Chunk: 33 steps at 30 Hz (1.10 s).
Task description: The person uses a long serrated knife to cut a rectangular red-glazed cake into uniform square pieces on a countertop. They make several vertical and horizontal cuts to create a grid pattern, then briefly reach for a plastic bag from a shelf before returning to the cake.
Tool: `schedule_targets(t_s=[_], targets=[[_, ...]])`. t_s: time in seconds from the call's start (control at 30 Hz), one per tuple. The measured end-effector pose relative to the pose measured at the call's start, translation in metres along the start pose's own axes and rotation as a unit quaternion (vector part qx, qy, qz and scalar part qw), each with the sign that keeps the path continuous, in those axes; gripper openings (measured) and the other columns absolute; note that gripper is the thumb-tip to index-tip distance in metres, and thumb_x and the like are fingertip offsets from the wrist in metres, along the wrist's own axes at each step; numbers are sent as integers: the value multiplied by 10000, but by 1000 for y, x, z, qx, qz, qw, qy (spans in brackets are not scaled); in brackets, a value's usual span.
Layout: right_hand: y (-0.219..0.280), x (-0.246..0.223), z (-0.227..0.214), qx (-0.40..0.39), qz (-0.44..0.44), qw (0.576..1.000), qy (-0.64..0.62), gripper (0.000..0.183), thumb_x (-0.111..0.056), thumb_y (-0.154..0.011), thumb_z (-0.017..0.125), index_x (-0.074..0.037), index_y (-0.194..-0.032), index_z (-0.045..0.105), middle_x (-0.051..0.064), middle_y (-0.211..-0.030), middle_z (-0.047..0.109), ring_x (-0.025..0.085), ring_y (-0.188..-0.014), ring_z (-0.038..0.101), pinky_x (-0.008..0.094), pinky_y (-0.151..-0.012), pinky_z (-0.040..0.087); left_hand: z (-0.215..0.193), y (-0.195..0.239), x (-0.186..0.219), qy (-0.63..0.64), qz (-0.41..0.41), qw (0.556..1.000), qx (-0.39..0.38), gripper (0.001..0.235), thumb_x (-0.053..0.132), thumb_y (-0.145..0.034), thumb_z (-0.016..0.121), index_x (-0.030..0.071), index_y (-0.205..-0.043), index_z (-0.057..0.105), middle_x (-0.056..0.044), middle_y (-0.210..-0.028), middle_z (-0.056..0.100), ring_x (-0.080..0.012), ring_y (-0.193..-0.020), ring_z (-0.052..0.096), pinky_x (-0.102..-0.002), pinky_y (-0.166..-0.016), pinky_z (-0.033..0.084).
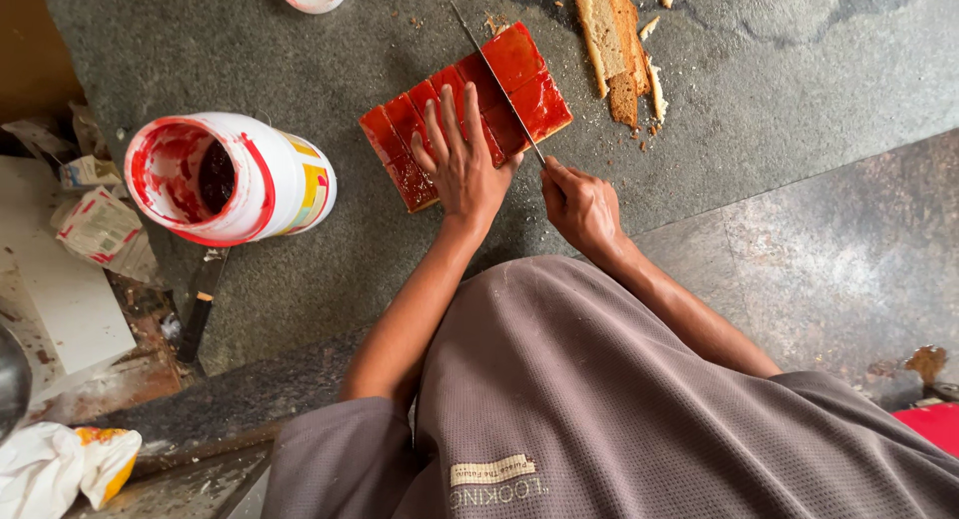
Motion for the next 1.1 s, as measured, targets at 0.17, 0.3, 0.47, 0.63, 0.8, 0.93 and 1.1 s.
schedule_targets(t_s=[0.17, 0.3, 0.47, 0.63, 0.8, 0.93, 1.1], targets=[[-4, -9, 6, 0, -25, 1000, 5, 163, -139, -1017, 634, -27, -1102, 715, 179, -801, 710, 357, -603, 674, 455, -494, 481, -4, -1, 0, 9, 17, 1000, 24, 1239, 539, -697, 914, 161, -1628, 190, -171, -1659, 267, -401, -1525, 268, -702, -1138, 265], [-5, -6, 7, 11, -23, 1000, -16, 170, -132, -1013, 628, -33, -1130, 702, 190, -829, 709, 346, -593, 678, 440, -484, 490, 1, 2, 2, 4, 10, 999, 37, 1256, 467, -708, 947, 176, -1648, 166, -161, -1678, 259, -398, -1534, 266, -703, -1139, 267], [6, -1, 9, -35, -5, 999, 11, 177, -164, -1021, 608, -38, -1108, 697, 187, -821, 713, 372, -614, 676, 470, -515, 484, 8, 1, -1, 25, 22, 999, 28, 1331, 371, -625, 975, 178, -1637, 134, -187, -1676, 228, -418, -1540, 233, -714, -1176, 241], [0, 2, 15, -27, -11, 999, 18, 174, -186, -1017, 621, -55, -1080, 717, 212, -803, 700, 410, -671, 680, 496, -548, 490, 9, 2, 2, 36, 27, 998, 40, 1316, 289, -658, 974, 199, -1656, 122, -178, -1694, 208, -407, -1559, 214, -707, -1192, 224], [7, 5, 19, -20, -20, 1000, 8, 198, -182, -1013, 630, -47, -1126, 721, 233, -783, 677, 412, -674, 685, 492, -549, 498, 15, 2, -4, 60, -2, 998, 4, 1346, 285, -610, 976, 206, -1630, 101, -178, -1686, 176, -416, -1553, 195, -720, -1192, 200], [41, 25, 9, -86, -5, 996, 13, 177, -168, -1008, 626, -36, -1097, 701, 216, -742, 667, 381, -584, 660, 486, -526, 485, 18, -4, -4, 50, 10, 999, 16, 1327, 275, -641, 969, 216, -1639, 96, -171, -1687, 173, -413, -1553, 191, -720, -1194, 197], [109, 49, -12, -146, 2, 989, -27, 193, -151, -1013, 607, -9, -1103, 704, 108, -724, 673, 210, -489, 591, 374, -434, 491, 17, -4, -4, 69, 20, 997, 21, 1313, 292, -650, 963, 200, -1630, 95, -203, -1672, 178, -426, -1537, 186, -731, -1181, 184]])
Point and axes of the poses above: each hand's wrist, its own y-axis away from the middle knuckle, its own z-axis out of the palm, x = y × z, the point moved 7 cm from there along -y, towards the middle knuckle
